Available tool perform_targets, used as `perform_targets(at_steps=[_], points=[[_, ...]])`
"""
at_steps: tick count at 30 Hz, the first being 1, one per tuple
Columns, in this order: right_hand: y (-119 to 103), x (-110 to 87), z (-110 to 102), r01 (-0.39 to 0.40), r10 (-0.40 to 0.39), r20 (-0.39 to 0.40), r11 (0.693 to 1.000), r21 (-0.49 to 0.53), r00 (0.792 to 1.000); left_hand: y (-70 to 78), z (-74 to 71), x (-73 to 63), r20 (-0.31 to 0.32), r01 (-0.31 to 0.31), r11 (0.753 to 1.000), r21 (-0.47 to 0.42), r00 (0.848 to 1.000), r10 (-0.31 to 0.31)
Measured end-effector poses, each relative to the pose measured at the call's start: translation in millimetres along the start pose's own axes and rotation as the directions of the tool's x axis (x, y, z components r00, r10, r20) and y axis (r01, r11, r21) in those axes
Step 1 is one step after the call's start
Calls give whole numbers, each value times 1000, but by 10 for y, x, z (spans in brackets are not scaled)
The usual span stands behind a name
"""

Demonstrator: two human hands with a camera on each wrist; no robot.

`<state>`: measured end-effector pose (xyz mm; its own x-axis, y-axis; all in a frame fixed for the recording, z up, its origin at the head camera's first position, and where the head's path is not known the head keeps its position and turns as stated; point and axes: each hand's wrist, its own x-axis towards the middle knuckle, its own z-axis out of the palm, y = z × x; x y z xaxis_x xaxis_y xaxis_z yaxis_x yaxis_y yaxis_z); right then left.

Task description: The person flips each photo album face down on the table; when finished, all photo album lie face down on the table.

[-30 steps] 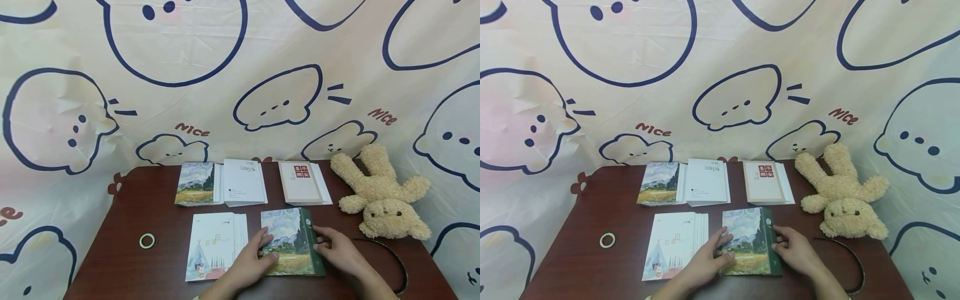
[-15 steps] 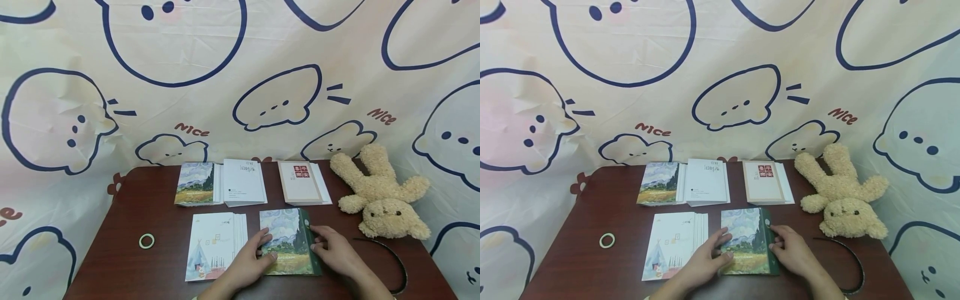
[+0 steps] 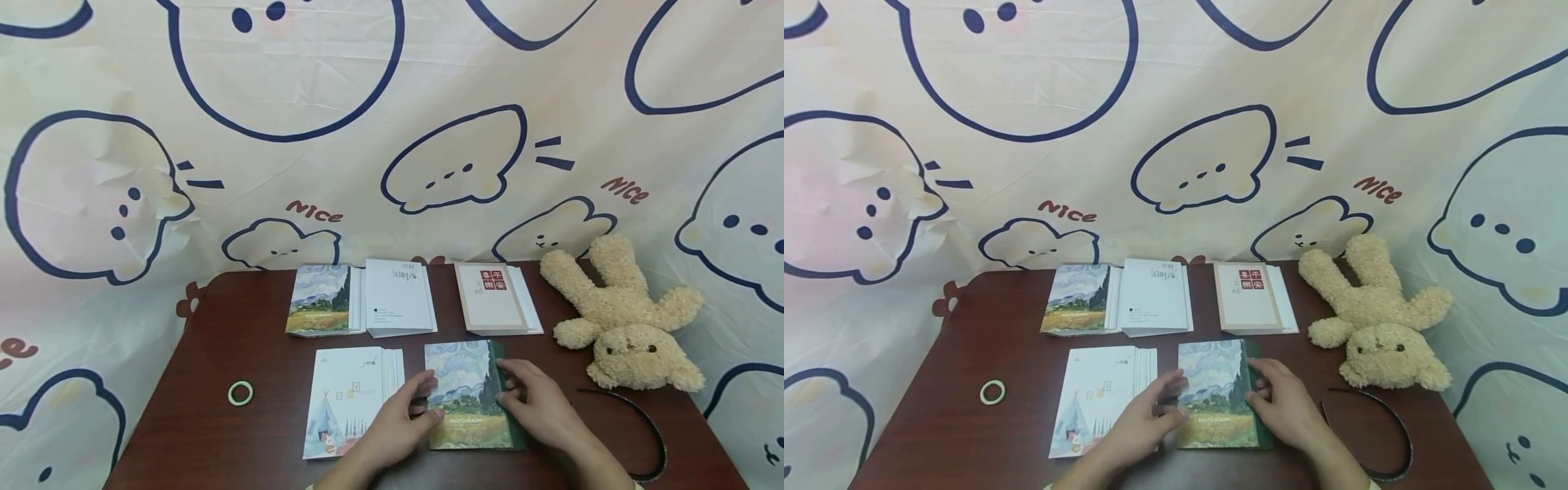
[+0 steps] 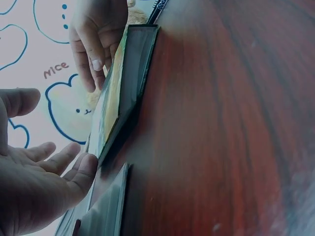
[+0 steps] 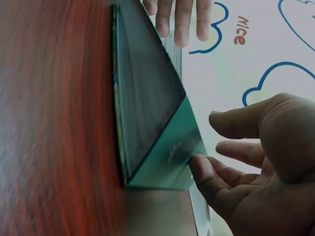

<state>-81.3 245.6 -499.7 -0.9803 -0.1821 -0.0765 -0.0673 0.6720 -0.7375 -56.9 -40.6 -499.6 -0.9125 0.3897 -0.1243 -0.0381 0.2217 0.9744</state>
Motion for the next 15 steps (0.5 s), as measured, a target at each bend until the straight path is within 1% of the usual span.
perform_targets(at_steps=[4, 8, 11, 15], points=[[-57, 16, 24, 39, -39, -19, 999, 20, 999, -17, -41, -1, -20, -33, 999, -19, 999, 33], [-116, 37, 59, 82, -80, -44, 996, 32, 996, -32, -84, -3, -36, -53, 998, -20, 998, 52], [-165, 56, 106, 108, -106, -47, 993, 44, 993, -31, -122, -16, -47, -53, 998, -14, 997, 52], [-231, 80, 189, 134, -132, -23, 988, 77, 991, -31, -179, -43, -57, -50, 999, -13, 997, 49]])
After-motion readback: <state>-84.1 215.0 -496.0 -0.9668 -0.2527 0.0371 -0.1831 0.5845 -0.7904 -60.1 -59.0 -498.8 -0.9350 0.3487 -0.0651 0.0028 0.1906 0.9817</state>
